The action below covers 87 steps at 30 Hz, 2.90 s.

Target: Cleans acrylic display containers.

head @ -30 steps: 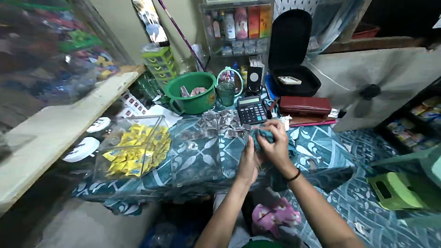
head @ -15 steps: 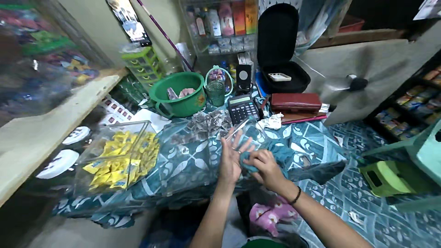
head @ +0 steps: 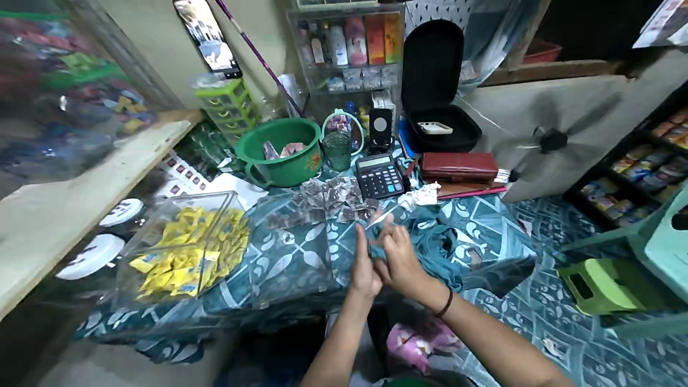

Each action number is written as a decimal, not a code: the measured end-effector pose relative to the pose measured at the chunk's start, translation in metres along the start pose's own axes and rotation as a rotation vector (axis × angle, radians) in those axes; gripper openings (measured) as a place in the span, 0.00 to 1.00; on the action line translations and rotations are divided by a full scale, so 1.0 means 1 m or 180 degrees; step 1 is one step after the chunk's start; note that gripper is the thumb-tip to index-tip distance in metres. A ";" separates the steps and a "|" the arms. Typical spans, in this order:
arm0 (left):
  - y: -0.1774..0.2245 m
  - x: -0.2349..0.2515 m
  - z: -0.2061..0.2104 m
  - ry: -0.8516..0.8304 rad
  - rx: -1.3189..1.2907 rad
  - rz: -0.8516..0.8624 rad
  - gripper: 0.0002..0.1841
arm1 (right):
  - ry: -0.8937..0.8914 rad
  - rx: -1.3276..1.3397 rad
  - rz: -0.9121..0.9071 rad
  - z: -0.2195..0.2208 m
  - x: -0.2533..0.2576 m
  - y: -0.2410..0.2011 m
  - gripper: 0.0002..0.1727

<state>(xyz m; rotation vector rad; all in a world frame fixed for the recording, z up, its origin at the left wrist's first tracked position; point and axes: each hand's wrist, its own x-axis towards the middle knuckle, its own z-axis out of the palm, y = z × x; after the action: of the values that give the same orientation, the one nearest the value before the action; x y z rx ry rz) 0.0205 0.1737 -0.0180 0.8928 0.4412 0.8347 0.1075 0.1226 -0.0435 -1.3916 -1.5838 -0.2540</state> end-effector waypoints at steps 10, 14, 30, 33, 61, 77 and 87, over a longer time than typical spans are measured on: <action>0.002 0.000 -0.006 -0.0464 -0.0133 0.0075 0.31 | 0.0317 -0.0402 0.1363 -0.065 -0.007 0.065 0.14; 0.021 0.003 0.017 -0.0633 0.0205 0.0873 0.23 | 0.1086 -0.0426 0.1783 -0.096 -0.014 0.069 0.18; -0.077 0.077 0.155 -0.4240 0.5228 0.1280 0.35 | 0.0342 -0.0991 0.0982 -0.088 -0.102 0.025 0.25; -0.048 0.067 0.153 -0.3900 0.5248 0.1086 0.49 | 0.0446 -0.0813 0.0970 -0.084 -0.101 0.021 0.25; 0.080 -0.105 -0.039 0.0256 0.2229 0.1108 0.28 | 0.0085 0.1499 -0.0099 -0.020 0.021 -0.045 0.28; 0.068 -0.111 -0.062 0.0383 0.1716 0.1418 0.24 | -0.0635 0.0322 -0.1127 0.000 0.035 -0.072 0.23; 0.059 -0.113 -0.062 -0.0318 0.1969 0.1365 0.26 | -0.0211 0.0210 -0.0614 0.001 0.090 -0.040 0.21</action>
<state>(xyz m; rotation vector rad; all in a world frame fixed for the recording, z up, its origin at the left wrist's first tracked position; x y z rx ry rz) -0.1155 0.1357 -0.0044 1.6344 0.4330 1.0572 0.0846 0.1676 0.0410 -1.2088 -1.7684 -0.2702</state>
